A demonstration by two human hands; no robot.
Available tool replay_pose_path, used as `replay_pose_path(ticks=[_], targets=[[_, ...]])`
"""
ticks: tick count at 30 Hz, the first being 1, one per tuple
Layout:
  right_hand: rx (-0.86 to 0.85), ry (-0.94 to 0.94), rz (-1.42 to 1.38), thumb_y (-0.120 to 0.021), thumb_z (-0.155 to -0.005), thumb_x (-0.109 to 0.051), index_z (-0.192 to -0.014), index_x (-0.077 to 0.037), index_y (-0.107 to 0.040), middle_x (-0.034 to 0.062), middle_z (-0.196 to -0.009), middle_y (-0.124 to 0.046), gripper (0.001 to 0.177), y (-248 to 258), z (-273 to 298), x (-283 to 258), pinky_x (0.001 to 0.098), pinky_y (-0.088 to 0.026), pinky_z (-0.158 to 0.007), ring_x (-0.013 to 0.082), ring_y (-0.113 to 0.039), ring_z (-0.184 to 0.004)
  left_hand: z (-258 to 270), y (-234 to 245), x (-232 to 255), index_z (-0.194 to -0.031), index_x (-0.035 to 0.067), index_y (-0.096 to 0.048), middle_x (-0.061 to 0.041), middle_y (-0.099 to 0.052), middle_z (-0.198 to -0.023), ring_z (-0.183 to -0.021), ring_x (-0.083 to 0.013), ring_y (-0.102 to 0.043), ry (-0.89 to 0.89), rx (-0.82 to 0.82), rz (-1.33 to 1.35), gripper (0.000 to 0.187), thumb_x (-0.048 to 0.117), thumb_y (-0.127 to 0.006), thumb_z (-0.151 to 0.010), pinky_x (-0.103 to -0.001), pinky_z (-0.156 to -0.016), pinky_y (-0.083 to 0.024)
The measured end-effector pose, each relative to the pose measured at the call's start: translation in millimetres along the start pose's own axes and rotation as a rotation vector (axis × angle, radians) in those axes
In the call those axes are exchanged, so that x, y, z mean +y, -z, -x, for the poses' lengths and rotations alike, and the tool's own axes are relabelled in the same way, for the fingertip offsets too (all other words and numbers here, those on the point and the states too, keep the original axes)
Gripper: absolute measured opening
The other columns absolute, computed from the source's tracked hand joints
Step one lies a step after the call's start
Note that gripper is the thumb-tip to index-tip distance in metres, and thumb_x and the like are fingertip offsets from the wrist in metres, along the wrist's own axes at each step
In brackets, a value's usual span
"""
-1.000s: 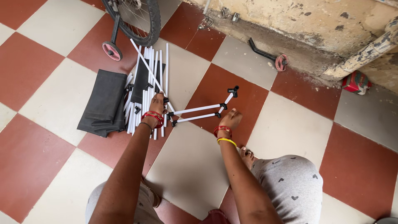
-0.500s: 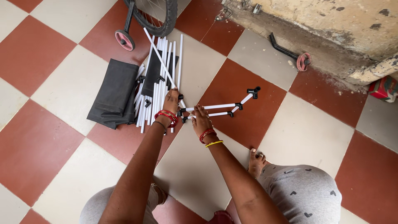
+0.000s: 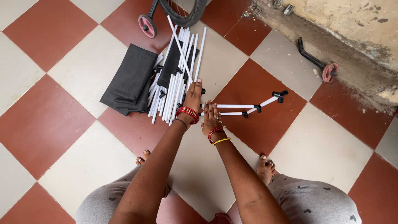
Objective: The person assembles a rack frame by inserting pipes into plastic corner connectors by hand.
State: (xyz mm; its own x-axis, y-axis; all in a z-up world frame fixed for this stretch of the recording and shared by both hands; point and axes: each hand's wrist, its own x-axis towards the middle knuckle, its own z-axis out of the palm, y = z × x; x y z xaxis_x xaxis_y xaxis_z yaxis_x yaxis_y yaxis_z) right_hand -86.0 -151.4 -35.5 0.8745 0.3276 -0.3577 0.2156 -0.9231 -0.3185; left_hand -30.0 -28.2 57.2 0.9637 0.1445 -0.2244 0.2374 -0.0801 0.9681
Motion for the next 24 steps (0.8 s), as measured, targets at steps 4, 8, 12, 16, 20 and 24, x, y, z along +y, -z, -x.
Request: replay_pose_path(ticks=[4, 8, 12, 16, 20, 24], targets=[[-0.055, -0.037, 0.031, -0.063, -0.098, -0.029, -0.162, -0.008, 0.011, 0.0106, -0.171, 0.016, 0.1, -0.2, -1.2, -6.4, 0.0494, -0.011, -0.127, 0.0343, 0.013, -0.158, 25.3, 0.8, 3.0, -0.122, 0.008, -0.062, 0.0, -0.052, -0.079, -0.066, -0.01, -0.046, 0.121, 0.091, 0.178, 0.07, 0.066, -0.027, -0.101, -0.028, -0.055, -0.045], [-0.035, -0.032, 0.039, -0.063, -0.092, -0.017, -0.162, -0.01, 0.013, 0.0095, -0.171, 0.014, 0.103, -1.7, 4.1, -2.8, 0.0487, -0.013, -0.127, 0.0334, 0.013, -0.158, 9.3, 7.8, -57.6, -0.109, 0.001, -0.065, 0.001, -0.058, -0.081, -0.053, -0.0125, -0.037, 0.056, 0.321, 0.479, 0.054, 0.05, -0.041, -0.108, -0.03, -0.049, -0.032], [-0.021, -0.04, 0.052, -0.062, -0.085, -0.004, -0.162, -0.009, 0.014, 0.009, -0.172, 0.013, 0.108, 1.3, 8.5, -5.1, 0.0463, -0.014, -0.128, 0.0337, 0.012, -0.159, -0.5, 26.0, -141.0, -0.097, 0.0, -0.07, -0.006, -0.065, -0.077, -0.065, -0.0141, -0.057, -0.021, 0.482, 0.103, 0.032, 0.028, -0.054, -0.104, -0.029, -0.061, -0.048], [-0.066, -0.072, 0.017, -0.064, -0.084, -0.005, -0.16, -0.01, 0.016, 0.008, -0.171, 0.014, 0.11, 8.0, 6.6, -9.2, 0.0456, -0.012, -0.128, 0.0326, 0.012, -0.158, -2.5, 52.2, -208.9, -0.093, 0.003, -0.074, -0.013, -0.076, -0.088, -0.08, -0.026, -0.072, 0.115, 0.627, -0.218, 0.012, 0.012, -0.066, -0.094, -0.037, -0.074, -0.055], [-0.01, -0.057, 0.035, -0.063, -0.085, -0.004, -0.16, -0.011, 0.015, 0.0079, -0.171, 0.012, 0.108, 8.8, 7.2, -9.8, 0.0457, -0.014, -0.127, 0.0328, 0.01, -0.158, -3.3, 82.0, -258.9, -0.092, 0.004, -0.075, -0.014, -0.075, -0.095, -0.086, -0.0283, -0.076, 0.282, 0.666, -0.358, 0.007, 0.007, -0.072, -0.087, -0.039, -0.08, -0.06], [0.041, -0.067, 0.086, -0.063, -0.083, -0.001, -0.16, -0.01, 0.013, 0.0086, -0.171, 0.008, 0.109, 7.9, 8.6, -14.4, 0.0435, -0.013, -0.128, 0.0329, 0.007, -0.158, 2.0, 107.9, -277.4, -0.091, 0.008, -0.078, -0.013, -0.077, -0.095, -0.089, -0.0281, -0.075, 0.385, 0.659, -0.482, 0.008, 0.009, -0.076, -0.084, -0.038, -0.084, -0.059]])
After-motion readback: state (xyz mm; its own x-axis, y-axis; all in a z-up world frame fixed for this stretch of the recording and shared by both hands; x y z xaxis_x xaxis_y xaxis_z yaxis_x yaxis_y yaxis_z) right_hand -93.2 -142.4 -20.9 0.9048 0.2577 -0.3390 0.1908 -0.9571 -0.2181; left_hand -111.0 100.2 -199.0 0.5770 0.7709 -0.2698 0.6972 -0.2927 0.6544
